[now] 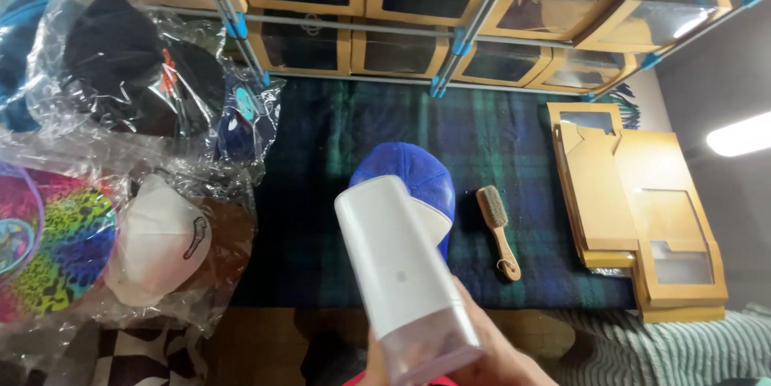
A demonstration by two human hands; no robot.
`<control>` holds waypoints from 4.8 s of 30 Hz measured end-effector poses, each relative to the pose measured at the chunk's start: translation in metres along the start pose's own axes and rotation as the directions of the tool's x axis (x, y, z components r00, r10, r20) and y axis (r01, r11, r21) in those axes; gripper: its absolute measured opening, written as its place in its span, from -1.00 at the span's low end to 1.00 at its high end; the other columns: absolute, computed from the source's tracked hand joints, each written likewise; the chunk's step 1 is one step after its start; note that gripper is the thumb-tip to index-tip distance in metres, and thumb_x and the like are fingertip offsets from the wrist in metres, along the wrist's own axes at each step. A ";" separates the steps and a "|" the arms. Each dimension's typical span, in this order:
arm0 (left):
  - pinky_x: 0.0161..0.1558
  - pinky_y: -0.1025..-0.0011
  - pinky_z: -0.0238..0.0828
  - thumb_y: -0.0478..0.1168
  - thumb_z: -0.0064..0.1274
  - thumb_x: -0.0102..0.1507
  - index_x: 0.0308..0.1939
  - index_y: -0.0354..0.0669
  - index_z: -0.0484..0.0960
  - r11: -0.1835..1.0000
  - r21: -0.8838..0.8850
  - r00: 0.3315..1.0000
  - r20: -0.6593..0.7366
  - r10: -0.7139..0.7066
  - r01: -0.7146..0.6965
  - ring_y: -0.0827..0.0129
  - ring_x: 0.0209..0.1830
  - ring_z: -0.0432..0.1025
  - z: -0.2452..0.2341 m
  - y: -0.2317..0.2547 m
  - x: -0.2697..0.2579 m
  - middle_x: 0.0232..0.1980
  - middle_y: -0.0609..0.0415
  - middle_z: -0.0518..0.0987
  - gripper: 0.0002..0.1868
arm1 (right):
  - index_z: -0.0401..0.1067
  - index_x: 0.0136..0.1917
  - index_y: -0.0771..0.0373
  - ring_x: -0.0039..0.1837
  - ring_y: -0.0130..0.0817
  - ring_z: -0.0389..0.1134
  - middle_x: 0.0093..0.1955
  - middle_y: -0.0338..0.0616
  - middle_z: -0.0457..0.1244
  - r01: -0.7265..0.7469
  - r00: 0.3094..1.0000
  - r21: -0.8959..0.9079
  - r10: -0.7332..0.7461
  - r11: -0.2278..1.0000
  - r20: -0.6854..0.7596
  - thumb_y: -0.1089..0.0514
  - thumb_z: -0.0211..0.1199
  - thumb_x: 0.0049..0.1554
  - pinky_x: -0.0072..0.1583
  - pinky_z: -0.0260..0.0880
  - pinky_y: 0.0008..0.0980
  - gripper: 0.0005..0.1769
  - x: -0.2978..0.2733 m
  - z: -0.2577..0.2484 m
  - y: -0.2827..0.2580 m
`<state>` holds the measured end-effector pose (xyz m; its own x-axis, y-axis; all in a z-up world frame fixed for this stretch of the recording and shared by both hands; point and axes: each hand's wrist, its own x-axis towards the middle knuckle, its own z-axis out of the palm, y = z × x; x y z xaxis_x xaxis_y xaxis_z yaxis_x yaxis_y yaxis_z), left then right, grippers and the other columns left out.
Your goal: Cleaning and shaping a blue and white cap using a wooden brush and a hair dryer.
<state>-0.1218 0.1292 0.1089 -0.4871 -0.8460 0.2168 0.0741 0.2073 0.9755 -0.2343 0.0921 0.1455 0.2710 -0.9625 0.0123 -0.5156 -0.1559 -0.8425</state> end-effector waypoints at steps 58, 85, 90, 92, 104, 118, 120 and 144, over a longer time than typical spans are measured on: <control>-0.09 0.01 0.52 0.11 -0.16 0.35 0.40 -0.07 0.41 0.170 -0.883 0.378 0.009 -0.926 0.437 -0.03 0.09 0.52 -0.102 -0.109 0.092 0.26 -0.15 0.60 -0.40 | 0.53 0.05 0.03 -0.15 -0.47 0.41 -0.15 -0.37 0.44 -0.566 0.813 -0.289 0.467 0.772 -0.348 -0.27 0.67 -0.28 -0.03 0.40 -0.35 -0.30 -0.086 -0.093 0.241; -0.01 0.01 0.48 0.39 0.03 0.20 -0.06 -0.27 0.68 -0.053 -0.937 0.360 0.185 -0.914 0.346 0.00 -0.16 0.54 -0.110 -0.146 0.067 -0.18 -0.17 0.66 -0.27 | 0.24 -0.01 0.11 -0.15 0.27 0.40 -0.07 0.00 0.33 -0.403 0.808 -0.561 0.569 0.723 0.153 -0.47 0.23 0.20 -0.19 0.28 0.23 -0.38 0.085 -0.018 -0.013; -0.14 0.07 0.47 0.17 0.02 0.27 0.09 -0.09 0.56 0.051 -0.926 0.371 0.099 -0.923 0.373 0.14 -0.02 0.51 -0.101 -0.149 0.072 0.03 -0.04 0.62 -0.51 | 0.31 0.11 -0.19 0.01 -0.11 0.43 0.04 -0.33 0.38 -0.571 0.736 -0.458 0.672 0.682 0.083 -0.35 0.28 0.03 -0.04 0.32 -0.03 -0.54 0.025 -0.054 0.011; -0.26 0.12 0.46 -0.01 0.01 0.32 0.20 0.12 0.43 0.157 -0.916 0.384 -0.003 -0.923 0.370 0.26 0.12 0.46 -0.100 -0.153 0.073 0.23 0.11 0.58 -0.63 | 0.43 0.32 -0.39 0.26 -0.46 0.51 0.25 -0.56 0.44 -0.690 0.651 -0.357 0.756 0.629 0.074 -0.38 0.33 -0.03 0.16 0.46 -0.25 -0.37 0.003 -0.067 0.023; 0.53 0.20 -0.07 0.03 -0.03 0.30 0.55 -0.13 0.16 0.915 0.061 0.769 -0.566 -0.296 0.398 0.14 0.62 0.05 -0.111 -0.101 0.127 0.60 -0.12 0.16 -0.23 | 0.66 -0.32 0.21 -0.44 -0.28 0.41 -0.55 -0.08 0.39 -0.621 0.659 0.136 0.608 0.772 -0.443 0.00 0.46 -0.03 -0.25 0.45 -0.22 -0.77 -0.023 -0.098 0.052; 0.56 -0.17 -0.06 0.08 -0.13 0.42 0.49 -0.33 0.25 0.665 0.745 0.902 -0.254 0.351 -0.049 -0.39 0.58 0.04 -0.100 -0.099 0.163 0.54 -0.53 0.15 -0.31 | 0.29 0.39 0.14 -0.38 -0.26 0.27 -0.25 0.00 0.23 -0.835 0.452 0.270 0.878 0.479 -0.158 -0.36 0.09 0.17 -0.35 0.34 -0.28 -0.28 0.129 -0.197 0.043; 0.50 -0.23 -0.12 0.17 -0.21 0.40 0.53 -0.20 0.21 0.665 0.743 0.935 -0.287 0.206 0.081 -0.35 0.60 -0.02 -0.099 -0.101 0.165 0.59 -0.39 0.11 -0.27 | 0.29 0.31 0.18 -0.38 -0.27 0.27 -0.22 -0.01 0.23 -0.825 0.450 0.289 0.874 0.485 -0.181 -0.33 0.10 0.19 -0.37 0.30 -0.30 -0.35 0.122 -0.190 0.053; -0.50 0.25 0.32 -0.25 0.22 0.15 -0.14 -0.32 0.55 0.616 -0.549 0.416 -0.455 -0.788 0.566 0.17 -0.56 0.40 -0.252 -0.088 0.161 -0.39 -0.12 0.55 -0.72 | 0.40 0.35 0.02 0.32 -0.08 0.30 0.27 -0.04 0.25 -0.861 0.425 -0.022 0.694 0.509 -0.582 -0.19 0.34 0.05 0.27 0.30 -0.14 -0.36 0.015 -0.087 0.244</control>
<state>0.0127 -0.1496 0.0681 0.1348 -0.7385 -0.6607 0.2472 -0.6206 0.7441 -0.4269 0.0203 -0.0125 -0.7154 -0.6460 -0.2662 -0.5132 0.7443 -0.4273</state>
